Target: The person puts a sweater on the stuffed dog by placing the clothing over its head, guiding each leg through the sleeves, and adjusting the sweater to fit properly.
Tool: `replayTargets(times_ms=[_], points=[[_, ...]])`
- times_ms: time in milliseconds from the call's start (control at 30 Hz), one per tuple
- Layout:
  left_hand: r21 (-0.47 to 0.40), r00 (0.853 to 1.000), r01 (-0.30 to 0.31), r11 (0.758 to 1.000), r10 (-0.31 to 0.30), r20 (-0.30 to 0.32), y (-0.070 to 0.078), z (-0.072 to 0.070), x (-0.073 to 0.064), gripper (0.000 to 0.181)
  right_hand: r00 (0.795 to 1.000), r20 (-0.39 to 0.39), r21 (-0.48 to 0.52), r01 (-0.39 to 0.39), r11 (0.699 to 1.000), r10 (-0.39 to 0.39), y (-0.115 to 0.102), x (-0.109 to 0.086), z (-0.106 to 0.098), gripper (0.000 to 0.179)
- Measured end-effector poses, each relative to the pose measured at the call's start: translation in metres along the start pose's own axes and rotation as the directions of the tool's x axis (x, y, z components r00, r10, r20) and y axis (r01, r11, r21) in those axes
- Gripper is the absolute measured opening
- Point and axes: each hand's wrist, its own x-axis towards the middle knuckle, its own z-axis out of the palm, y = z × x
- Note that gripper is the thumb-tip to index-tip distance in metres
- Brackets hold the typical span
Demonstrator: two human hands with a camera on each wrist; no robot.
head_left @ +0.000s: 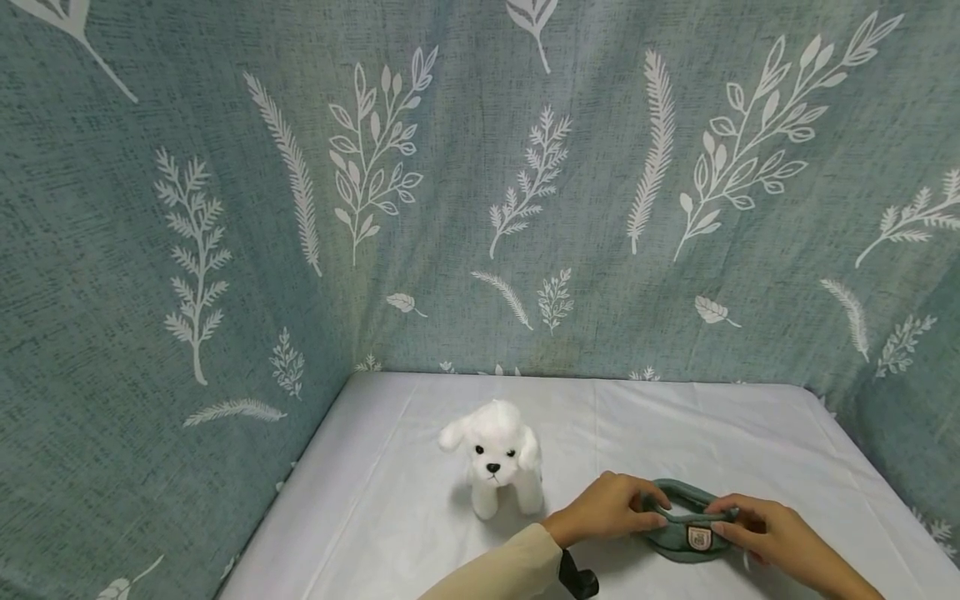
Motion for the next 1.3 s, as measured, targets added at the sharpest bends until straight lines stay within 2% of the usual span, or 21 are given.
replayTargets(times_ms=[200, 467, 733, 1000, 1300], points=[[-0.001, 1.000, 0.006, 1.000, -0.006, -0.004, 0.002, 0.003, 0.002, 0.019, 1.000, 0.028, 0.063, 0.011, 0.998, -0.013, 0.006, 0.001, -0.001, 0.030], [-0.011, 1.000, 0.016, 1.000, -0.016, 0.000, 0.004, 0.003, 0.002, 0.018, 0.999, 0.042, 0.064, 0.015, 0.998, -0.017, 0.010, 0.000, -0.001, 0.032], [-0.019, 1.000, 0.001, 1.000, -0.001, -0.008, 0.005, 0.004, 0.002, 0.017, 1.000, -0.016, 0.012, -0.011, 1.000, 0.011, 0.007, -0.002, 0.003, 0.030], [0.049, 1.000, 0.011, 0.999, -0.011, -0.002, 0.005, 0.006, 0.003, 0.019, 0.999, -0.044, 0.003, -0.018, 1.000, 0.019, 0.003, -0.001, 0.005, 0.030], [0.003, 0.998, -0.043, 0.999, 0.043, -0.038, 0.006, -0.002, 0.005, 0.019, 0.997, -0.034, 0.031, -0.070, 0.997, 0.071, -0.003, -0.004, 0.002, 0.037]])
